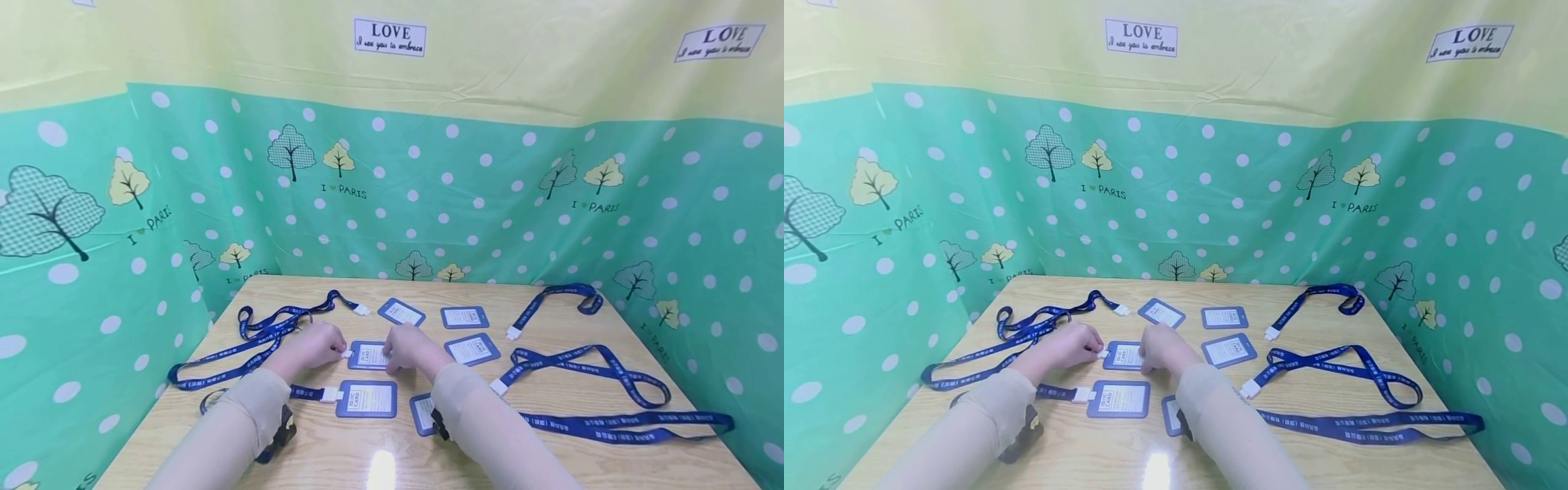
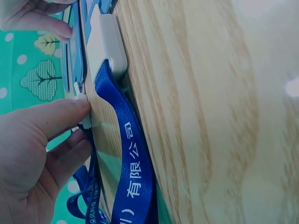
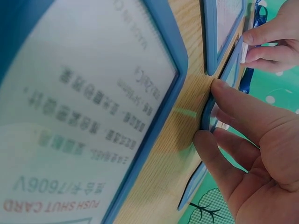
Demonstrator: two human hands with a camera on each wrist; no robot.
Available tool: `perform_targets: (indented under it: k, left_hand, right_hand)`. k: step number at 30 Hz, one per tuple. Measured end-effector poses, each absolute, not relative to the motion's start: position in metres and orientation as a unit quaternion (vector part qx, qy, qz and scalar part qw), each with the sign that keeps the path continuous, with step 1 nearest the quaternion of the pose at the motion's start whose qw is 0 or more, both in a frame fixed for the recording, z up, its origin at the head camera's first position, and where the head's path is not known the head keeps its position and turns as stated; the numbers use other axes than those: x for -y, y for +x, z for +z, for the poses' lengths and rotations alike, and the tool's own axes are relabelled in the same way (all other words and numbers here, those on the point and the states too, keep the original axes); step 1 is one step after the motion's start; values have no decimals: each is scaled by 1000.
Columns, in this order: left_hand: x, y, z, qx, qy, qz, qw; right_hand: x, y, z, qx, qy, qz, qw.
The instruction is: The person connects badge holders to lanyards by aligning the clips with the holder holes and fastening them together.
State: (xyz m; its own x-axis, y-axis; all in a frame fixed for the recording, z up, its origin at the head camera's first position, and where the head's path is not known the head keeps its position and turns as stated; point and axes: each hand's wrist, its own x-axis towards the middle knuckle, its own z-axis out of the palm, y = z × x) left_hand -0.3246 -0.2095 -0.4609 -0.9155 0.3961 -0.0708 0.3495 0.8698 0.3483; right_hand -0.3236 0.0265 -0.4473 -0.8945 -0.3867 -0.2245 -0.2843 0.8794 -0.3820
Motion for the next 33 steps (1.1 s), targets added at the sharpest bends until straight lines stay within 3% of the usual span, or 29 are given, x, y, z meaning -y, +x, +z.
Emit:
perform_targets:
  k: [33]
  left_hand:
    - [201,-320,-462,-973,167,148,56]
  right_hand:
    - [-26,-325,-448,-958,-175,-176,143]
